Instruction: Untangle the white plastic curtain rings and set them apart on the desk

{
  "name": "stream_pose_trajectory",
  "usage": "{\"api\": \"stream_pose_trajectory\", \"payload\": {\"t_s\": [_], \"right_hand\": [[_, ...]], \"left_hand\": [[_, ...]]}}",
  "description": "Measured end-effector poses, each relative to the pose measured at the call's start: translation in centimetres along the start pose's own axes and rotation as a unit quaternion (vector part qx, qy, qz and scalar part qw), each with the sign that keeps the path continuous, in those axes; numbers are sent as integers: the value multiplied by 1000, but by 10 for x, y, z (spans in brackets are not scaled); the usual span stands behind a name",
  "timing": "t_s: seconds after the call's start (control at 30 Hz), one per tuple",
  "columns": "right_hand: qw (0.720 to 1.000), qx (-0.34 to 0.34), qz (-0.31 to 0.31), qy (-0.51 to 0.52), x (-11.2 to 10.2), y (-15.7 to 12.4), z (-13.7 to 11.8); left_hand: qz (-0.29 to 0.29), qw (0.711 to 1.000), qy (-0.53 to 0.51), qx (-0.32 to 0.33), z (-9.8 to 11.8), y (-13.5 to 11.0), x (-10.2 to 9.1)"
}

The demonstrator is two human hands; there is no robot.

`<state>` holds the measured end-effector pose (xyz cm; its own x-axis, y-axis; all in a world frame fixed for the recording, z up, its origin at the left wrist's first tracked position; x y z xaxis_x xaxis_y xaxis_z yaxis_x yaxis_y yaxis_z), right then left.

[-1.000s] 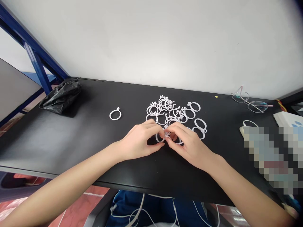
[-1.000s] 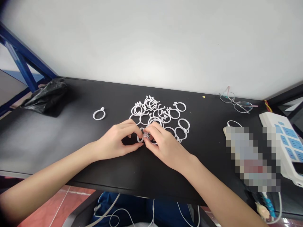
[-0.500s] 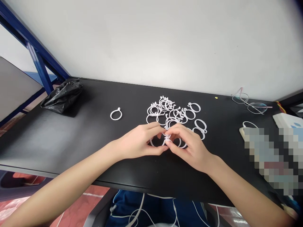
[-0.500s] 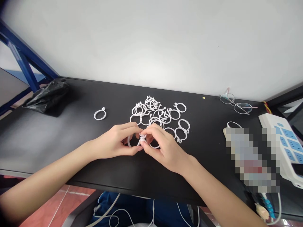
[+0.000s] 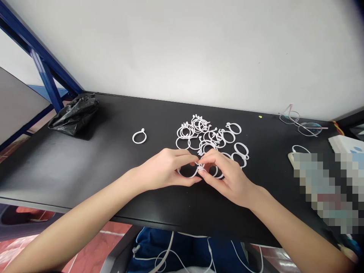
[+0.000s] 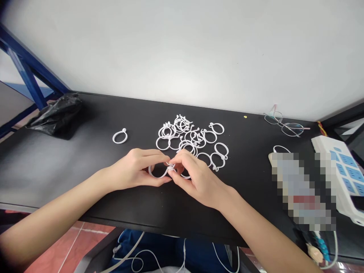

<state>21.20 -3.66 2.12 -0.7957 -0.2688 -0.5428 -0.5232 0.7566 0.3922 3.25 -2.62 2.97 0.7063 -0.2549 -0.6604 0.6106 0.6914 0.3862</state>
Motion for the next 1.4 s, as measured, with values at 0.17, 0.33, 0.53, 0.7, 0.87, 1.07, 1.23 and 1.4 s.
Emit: {"api": "stream_pose_trajectory", "payload": {"t_s": [0.17,0.33,0.53,0.7,0.87,1.07,1.23,1.4], "right_hand": [[1000,-17,6,-3,1,1,-1],[1000,-18,6,-12,1,0,0],[998,-13,50,-26,-1,-1,1],[998,-41,42,-38,1,0,-1],[998,-38,35,-37,-2,1,-3],[995,2,83,-47,-10,4,-6],[991,-42,113,-57,-13,6,-8],[977,-109,143,-112,-13,3,-9]], "left_hand": [[8,1000,22,11,1,0,-1],[16,999,34,17,-1,-2,1],[32,998,54,7,-1,-1,-1],[28,998,59,6,0,-1,-2],[26,999,19,-19,-1,0,-3],[19,966,-205,-157,-7,1,-6],[58,911,-337,-231,-13,4,-9],[44,889,-356,-286,-16,4,-8]]}}
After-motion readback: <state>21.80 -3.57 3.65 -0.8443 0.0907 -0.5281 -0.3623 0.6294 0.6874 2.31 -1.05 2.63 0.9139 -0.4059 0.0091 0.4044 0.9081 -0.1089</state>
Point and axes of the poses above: each hand's wrist, its own y-axis towards the middle knuckle, its own x-axis out of the palm, z = x × y, the point moved 3 cm from there along y, towards the middle knuckle, and after that the axes turned 7 degrees about z, right-handed, at the moved point
